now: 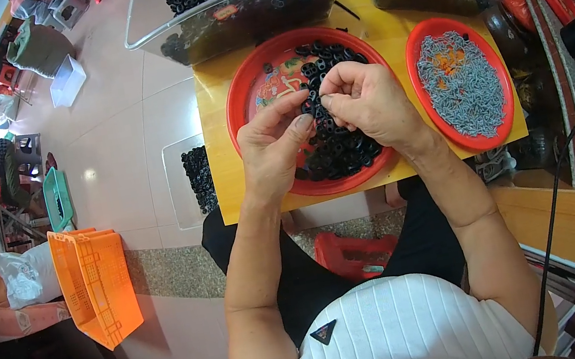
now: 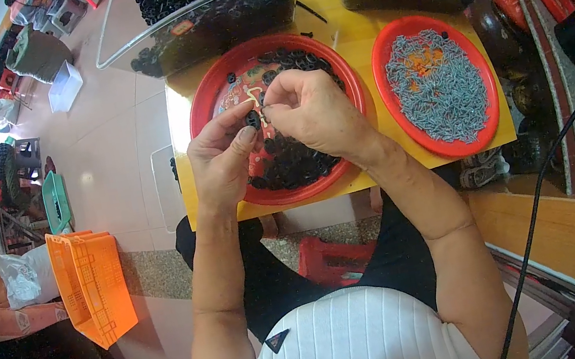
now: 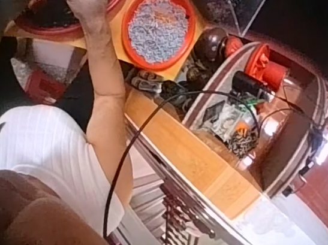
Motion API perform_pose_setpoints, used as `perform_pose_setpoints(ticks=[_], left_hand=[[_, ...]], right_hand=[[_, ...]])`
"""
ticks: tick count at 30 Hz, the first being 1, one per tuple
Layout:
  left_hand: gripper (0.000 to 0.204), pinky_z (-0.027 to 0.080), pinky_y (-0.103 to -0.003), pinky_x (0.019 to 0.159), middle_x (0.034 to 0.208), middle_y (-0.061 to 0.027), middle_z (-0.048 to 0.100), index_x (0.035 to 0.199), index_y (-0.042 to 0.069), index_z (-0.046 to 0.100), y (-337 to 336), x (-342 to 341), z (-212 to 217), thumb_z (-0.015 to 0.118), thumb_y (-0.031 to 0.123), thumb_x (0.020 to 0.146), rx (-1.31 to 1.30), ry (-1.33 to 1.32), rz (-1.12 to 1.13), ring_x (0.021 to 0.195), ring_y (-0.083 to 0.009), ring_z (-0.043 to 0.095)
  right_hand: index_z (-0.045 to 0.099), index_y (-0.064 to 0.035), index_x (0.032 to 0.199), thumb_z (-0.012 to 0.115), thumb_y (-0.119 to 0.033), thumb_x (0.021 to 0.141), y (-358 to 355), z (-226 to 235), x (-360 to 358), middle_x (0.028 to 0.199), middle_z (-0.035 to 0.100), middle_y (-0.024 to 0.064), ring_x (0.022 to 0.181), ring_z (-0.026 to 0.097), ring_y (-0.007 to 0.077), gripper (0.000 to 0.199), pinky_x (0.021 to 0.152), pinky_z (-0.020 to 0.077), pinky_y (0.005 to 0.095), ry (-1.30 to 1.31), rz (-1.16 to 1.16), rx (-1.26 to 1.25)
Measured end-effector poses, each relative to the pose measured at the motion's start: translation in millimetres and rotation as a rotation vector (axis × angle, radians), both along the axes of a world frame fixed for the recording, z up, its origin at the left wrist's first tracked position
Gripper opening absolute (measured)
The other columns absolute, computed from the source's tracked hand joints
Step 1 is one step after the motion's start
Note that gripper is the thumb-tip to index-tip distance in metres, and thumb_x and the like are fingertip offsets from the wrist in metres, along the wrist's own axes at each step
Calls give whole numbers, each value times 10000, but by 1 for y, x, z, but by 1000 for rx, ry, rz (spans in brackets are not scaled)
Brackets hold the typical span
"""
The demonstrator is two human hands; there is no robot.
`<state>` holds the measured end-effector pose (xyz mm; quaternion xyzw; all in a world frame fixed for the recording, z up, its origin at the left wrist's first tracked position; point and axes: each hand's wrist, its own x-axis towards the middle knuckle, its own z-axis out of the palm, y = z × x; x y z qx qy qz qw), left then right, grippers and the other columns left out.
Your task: The person assembles plastic cord locks by hand, taking plastic components and springs from trays and fitting them together.
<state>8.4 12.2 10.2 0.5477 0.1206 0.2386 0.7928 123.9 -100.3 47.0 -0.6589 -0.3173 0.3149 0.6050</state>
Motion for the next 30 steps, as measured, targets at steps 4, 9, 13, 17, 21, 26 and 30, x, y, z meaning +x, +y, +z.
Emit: perform_pose_setpoints(ticks=[4,9,13,17,21,26,30], left_hand=[[282,457,-199,660,872,-38,589,1041,-29,566,0,0,-1,599,-20,762,14,0,-7,718,-74,538],[286,455,-199,666,849,-33,591,1043,-28,566,-2,1,-1,601,-21,760,24,-4,-2,720,-75,538],[285,455,-200,668,858,-37,594,1044,-27,567,-2,1,-2,600,-22,761,42,-14,2,730,-76,542],[281,461,-206,677,875,-43,596,1044,-29,566,-2,1,-2,594,-25,764,48,1,11,743,-81,549],[280,467,-211,684,911,-53,590,1043,-34,565,-2,1,-3,591,-32,764,44,-21,13,756,-88,555],[275,464,-219,714,950,-64,581,1035,-39,566,-2,0,-7,581,-50,761,60,-56,44,806,-103,557],[295,470,-246,768,988,-113,586,1058,-54,538,0,0,-13,586,-35,768,172,-151,59,882,-154,571]], right_hand=[[568,20,784,575,-71,748,1,0,-1,669,551,2,626,489,41,98,551,410,198,21,19,5],[566,24,788,570,-64,748,1,-1,-2,671,555,8,629,497,46,97,553,415,200,31,24,-6],[555,-28,791,556,-60,771,3,-4,-3,610,524,-23,512,487,27,37,449,394,161,7,18,40],[556,-26,800,560,-60,771,3,-1,-4,634,532,-17,531,498,31,45,459,404,160,46,31,42],[553,-23,823,563,-57,783,1,-2,-1,652,538,-5,544,507,40,54,469,412,158,130,58,47],[537,-13,874,583,-83,806,1,-13,5,680,552,24,571,552,83,107,492,458,178,371,190,186],[547,-13,873,592,-125,807,1,-17,5,693,560,29,594,564,89,138,503,471,185,504,260,205]])
